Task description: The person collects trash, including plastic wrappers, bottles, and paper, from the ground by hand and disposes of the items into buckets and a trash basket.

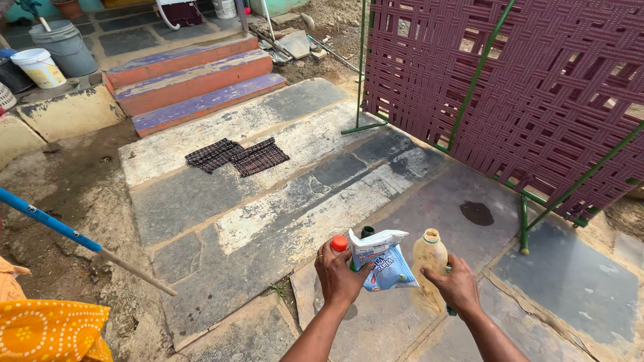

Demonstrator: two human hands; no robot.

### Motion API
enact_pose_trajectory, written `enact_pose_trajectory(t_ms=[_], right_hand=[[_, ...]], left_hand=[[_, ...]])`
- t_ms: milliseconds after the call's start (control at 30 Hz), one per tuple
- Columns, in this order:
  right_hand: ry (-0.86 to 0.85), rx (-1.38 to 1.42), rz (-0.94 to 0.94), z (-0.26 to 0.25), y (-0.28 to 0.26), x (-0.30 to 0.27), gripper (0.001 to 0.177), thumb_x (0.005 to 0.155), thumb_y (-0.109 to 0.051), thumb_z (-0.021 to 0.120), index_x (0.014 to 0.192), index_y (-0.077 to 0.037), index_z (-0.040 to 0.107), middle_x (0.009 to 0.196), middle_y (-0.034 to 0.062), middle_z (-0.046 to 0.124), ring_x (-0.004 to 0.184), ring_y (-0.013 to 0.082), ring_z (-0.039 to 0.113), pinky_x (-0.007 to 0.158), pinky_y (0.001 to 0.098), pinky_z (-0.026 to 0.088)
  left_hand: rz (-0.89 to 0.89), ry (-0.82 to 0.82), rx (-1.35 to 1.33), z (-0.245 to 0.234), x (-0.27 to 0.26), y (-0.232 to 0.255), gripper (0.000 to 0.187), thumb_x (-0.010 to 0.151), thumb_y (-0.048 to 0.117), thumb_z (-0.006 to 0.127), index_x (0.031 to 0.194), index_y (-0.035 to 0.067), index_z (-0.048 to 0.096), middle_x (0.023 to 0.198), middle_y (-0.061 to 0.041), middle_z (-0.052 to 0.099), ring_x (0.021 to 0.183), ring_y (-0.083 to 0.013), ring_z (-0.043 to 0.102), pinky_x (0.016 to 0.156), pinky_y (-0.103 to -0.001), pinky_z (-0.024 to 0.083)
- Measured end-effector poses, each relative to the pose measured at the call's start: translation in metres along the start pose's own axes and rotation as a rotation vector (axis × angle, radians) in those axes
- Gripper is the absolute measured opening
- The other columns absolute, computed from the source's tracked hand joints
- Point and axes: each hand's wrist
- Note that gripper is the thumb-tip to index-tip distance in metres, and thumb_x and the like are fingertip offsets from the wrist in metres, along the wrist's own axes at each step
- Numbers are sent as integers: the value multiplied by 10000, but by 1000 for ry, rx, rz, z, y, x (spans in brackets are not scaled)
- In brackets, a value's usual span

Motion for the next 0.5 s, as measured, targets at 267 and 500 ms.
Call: enact_pose_trajectory(t_ms=[267, 500], right_hand=[[-7, 21, -131, 53, -132, 86, 629, 726, -484, 838, 1177, -61, 721, 1164, 149, 696, 1126, 317, 670, 987, 448, 526], [-36, 69, -227, 134, -270, 166, 681, 716, -460, 857, 1268, -98, 690, 1190, 151, 689, 1177, 322, 638, 1004, 456, 501]], left_hand=[[26, 174, 25, -72, 116, -78, 511, 645, 370, 922, 1043, 71, 807, 1330, -182, 521, 1314, -347, 435, 1120, -517, 314], [-71, 233, 118, -146, 230, -171, 513, 655, 392, 925, 1013, 49, 793, 1340, -149, 499, 1294, -310, 453, 1114, -511, 330]])
Point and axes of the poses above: each hand's wrist, its own x-axis towards the middle knuckle, its own z-axis out of the palm, y = z × x
